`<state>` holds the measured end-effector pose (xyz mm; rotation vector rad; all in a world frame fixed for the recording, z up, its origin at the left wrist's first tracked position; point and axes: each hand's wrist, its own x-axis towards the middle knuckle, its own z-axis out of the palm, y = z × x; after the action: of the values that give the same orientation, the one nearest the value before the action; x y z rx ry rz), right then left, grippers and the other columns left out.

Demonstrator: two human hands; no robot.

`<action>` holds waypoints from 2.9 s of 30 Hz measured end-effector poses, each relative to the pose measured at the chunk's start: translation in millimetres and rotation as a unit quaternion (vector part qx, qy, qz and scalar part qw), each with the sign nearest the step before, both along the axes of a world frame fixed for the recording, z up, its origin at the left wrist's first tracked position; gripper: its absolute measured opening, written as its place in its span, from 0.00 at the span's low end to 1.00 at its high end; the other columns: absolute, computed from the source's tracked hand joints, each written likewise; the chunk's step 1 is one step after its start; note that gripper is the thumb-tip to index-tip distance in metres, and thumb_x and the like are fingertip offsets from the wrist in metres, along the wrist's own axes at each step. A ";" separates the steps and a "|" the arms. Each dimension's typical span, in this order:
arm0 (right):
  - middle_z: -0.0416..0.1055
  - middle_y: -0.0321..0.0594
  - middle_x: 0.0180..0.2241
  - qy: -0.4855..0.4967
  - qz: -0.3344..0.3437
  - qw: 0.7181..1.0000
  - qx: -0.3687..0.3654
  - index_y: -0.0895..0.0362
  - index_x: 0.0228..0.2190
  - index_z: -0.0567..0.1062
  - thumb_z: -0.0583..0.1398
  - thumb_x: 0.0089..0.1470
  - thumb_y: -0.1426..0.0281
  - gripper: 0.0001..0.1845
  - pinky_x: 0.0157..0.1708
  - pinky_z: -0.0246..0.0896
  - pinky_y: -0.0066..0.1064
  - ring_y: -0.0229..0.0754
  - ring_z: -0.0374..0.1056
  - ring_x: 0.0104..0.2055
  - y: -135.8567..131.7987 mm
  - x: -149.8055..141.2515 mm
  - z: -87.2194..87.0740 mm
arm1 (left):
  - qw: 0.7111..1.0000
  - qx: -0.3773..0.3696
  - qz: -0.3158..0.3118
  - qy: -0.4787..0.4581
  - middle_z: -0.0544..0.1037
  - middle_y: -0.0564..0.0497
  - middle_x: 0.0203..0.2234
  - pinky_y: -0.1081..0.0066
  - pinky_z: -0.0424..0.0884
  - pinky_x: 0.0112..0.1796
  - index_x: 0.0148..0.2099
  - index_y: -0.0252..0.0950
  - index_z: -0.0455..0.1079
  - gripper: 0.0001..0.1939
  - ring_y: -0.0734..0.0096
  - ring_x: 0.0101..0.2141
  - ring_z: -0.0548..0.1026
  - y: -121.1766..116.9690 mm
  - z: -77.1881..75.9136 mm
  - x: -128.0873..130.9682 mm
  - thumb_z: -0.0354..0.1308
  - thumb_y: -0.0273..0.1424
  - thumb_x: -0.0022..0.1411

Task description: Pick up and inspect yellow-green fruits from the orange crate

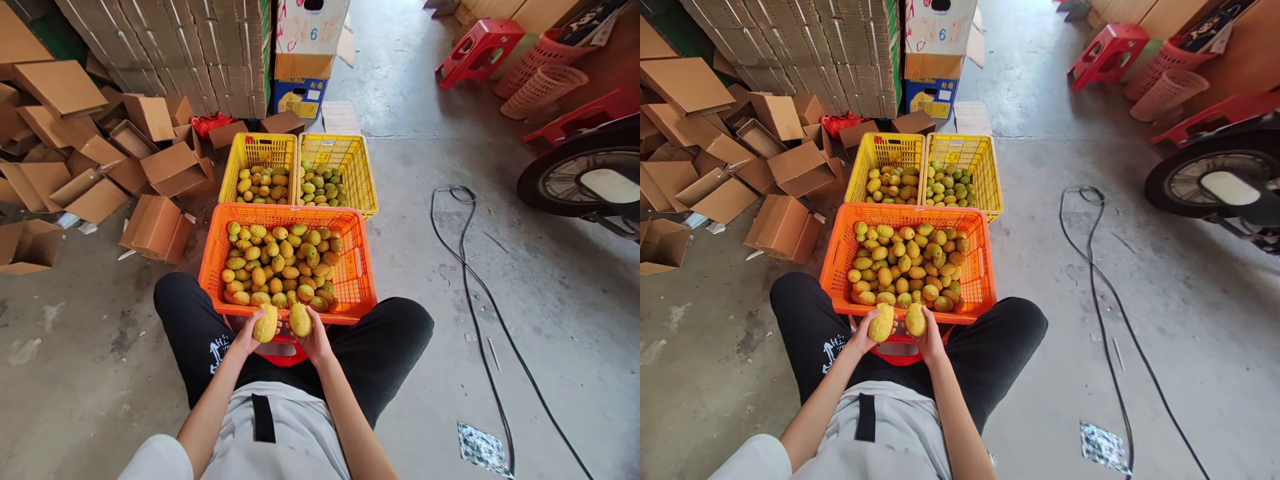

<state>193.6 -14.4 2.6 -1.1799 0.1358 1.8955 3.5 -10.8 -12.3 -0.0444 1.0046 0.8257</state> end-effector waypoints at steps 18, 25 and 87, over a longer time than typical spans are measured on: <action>0.81 0.43 0.30 0.028 -0.034 0.999 0.026 0.53 0.33 0.78 0.65 0.52 0.49 0.20 0.26 0.71 0.32 0.45 0.75 0.30 6.3 0.9 1.6 | 0.993 -0.031 0.113 -0.013 0.83 0.43 0.31 0.65 0.80 0.33 0.51 0.35 0.77 0.17 0.62 0.30 0.82 10.5 3.8 -0.5 0.53 0.40 0.73; 0.82 0.40 0.35 0.016 -0.061 0.998 0.012 0.50 0.36 0.78 0.65 0.51 0.53 0.16 0.31 0.74 0.39 0.47 0.76 0.31 7.5 3.5 -6.9 | 0.996 -0.042 0.069 -0.032 0.86 0.39 0.38 0.53 0.80 0.47 0.55 0.31 0.76 0.23 0.53 0.41 0.85 10.2 -6.6 -3.4 0.54 0.45 0.73; 0.82 0.42 0.30 0.015 -0.032 0.999 -0.024 0.56 0.36 0.79 0.61 0.56 0.63 0.11 0.31 0.75 0.34 0.46 0.78 0.31 6.3 -1.7 -1.0 | 0.996 -0.031 0.085 0.000 0.84 0.41 0.35 0.57 0.82 0.43 0.48 0.31 0.77 0.19 0.62 0.31 0.82 11.6 10.8 4.2 0.51 0.39 0.75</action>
<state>191.9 -8.1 1.6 -1.1665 0.2349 1.8630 7.8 0.8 -1.6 -0.1863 1.0366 0.9499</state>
